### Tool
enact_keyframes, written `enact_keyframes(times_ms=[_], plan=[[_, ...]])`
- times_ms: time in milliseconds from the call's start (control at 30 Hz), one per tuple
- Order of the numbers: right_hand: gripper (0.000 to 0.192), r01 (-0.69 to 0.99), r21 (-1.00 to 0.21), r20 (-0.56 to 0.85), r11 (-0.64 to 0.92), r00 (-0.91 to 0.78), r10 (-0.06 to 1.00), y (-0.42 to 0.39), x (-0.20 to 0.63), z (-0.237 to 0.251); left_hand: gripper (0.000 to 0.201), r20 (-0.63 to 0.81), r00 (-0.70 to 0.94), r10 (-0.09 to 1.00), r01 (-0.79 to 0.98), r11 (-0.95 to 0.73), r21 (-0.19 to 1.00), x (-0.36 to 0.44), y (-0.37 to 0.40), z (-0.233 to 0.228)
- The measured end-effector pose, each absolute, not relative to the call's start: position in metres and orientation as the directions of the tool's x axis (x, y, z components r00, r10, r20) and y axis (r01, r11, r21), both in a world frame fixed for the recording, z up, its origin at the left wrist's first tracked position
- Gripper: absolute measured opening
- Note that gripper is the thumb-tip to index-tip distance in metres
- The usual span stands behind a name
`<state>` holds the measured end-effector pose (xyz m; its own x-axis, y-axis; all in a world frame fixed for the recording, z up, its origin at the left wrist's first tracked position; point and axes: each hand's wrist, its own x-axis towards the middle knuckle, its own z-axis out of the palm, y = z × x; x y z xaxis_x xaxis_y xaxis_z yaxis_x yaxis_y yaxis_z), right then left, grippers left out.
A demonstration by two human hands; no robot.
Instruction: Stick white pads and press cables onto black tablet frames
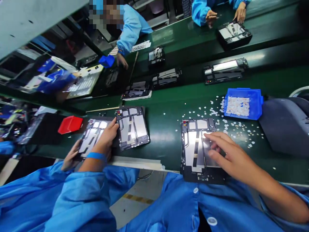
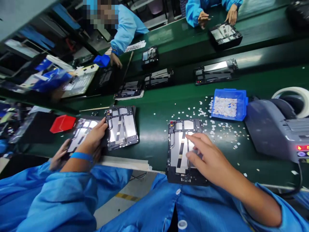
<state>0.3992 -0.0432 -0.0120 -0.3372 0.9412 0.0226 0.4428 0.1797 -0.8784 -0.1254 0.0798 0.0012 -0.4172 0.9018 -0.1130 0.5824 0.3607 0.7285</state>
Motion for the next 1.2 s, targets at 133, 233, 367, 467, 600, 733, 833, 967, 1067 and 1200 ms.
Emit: enact_keyframes(times_ms=[133,233,367,467,600,733,833,967,1067,1200], plan=[[0.043,0.538,-0.827,0.021,0.166,-0.265,0.964,-0.034,0.41,-0.02,0.045,0.098,-0.262,0.96,0.891,0.202,0.406,-0.105,0.078,0.002],[0.04,0.585,-0.792,0.017,0.173,-0.263,0.965,-0.025,0.409,-0.022,0.046,0.096,-0.017,0.995,0.946,-0.016,0.325,-0.045,0.071,0.006],[0.036,0.571,-0.794,0.053,0.209,-0.278,0.959,-0.016,0.396,-0.022,0.038,-0.034,0.471,0.882,0.84,-0.436,0.323,0.068,0.063,-0.009],[0.034,0.557,-0.802,0.063,0.215,-0.279,0.958,-0.013,0.389,-0.02,0.037,-0.007,0.532,0.847,0.82,-0.513,0.254,0.124,0.065,-0.03],[0.032,0.57,-0.807,0.018,0.154,-0.236,0.972,-0.008,0.386,-0.021,0.024,0.123,0.481,0.868,0.825,-0.496,0.271,0.135,0.067,-0.053],[0.031,0.582,-0.803,0.006,0.131,-0.212,0.977,0.016,0.375,-0.027,0.022,0.25,0.434,0.866,0.788,-0.499,0.361,0.123,0.066,-0.064],[0.031,0.61,-0.783,0.007,0.122,-0.188,0.982,0.036,0.365,-0.032,0.024,0.276,0.41,0.87,0.772,-0.491,0.404,0.123,0.066,-0.066],[0.03,0.634,-0.768,-0.01,0.094,-0.159,0.987,0.046,0.359,-0.038,0.023,0.247,0.457,0.854,0.79,-0.518,0.329,0.129,0.071,-0.064],[0.03,0.642,-0.76,-0.005,0.1,-0.159,0.987,0.046,0.36,-0.04,0.021,0.235,0.484,0.843,0.809,-0.533,0.247,0.132,0.072,-0.063],[0.028,0.66,-0.745,-0.008,0.097,-0.155,0.988,0.046,0.36,-0.04,0.022,0.244,0.485,0.84,0.792,-0.54,0.284,0.131,0.071,-0.063]])
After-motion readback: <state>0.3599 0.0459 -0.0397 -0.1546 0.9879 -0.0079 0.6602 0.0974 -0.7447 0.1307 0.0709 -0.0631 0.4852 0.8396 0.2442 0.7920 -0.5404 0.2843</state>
